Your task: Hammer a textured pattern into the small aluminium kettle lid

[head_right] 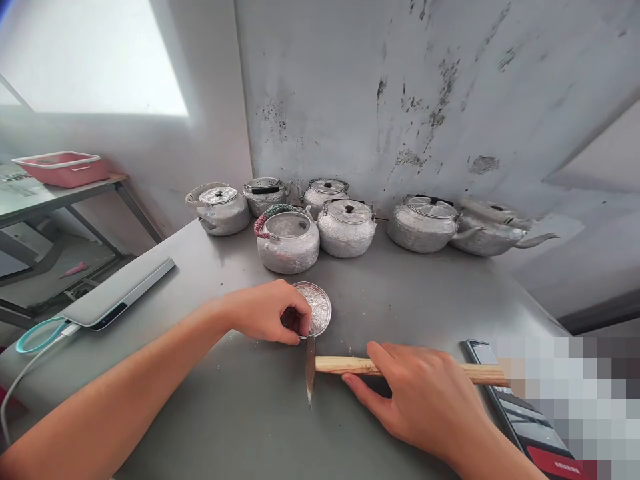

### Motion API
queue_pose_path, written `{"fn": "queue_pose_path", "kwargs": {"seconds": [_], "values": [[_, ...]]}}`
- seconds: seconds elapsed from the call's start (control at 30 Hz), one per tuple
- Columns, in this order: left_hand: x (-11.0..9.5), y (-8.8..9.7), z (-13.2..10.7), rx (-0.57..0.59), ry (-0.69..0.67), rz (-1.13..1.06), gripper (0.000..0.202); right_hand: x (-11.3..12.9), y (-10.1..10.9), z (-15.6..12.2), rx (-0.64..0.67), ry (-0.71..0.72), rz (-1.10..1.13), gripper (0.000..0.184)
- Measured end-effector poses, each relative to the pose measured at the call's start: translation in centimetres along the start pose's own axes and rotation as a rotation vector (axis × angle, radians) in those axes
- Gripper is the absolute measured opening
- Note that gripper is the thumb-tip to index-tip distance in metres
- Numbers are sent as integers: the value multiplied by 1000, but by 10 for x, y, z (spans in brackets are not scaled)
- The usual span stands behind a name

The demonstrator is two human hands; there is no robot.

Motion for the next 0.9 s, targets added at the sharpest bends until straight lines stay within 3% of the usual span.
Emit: {"fn": "queue_pose_path", "kwargs": {"seconds": [0.57,0.9], "values": [[7,-3,4,67,36,-30,6,14,5,1,-76,107,49,36],[10,-3,5,65,50,-57,5,6,6,5,-64,32,7,43]]}}
Point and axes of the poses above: each hand's wrist, its own z-axis towards the middle knuckle, its own y-axis out of the back of the hand, x = y × z, the point moved 9 cm from there along z, towards the middle knuckle, and after that the axes turned 7 degrees about -y, right-handed, at the moved point
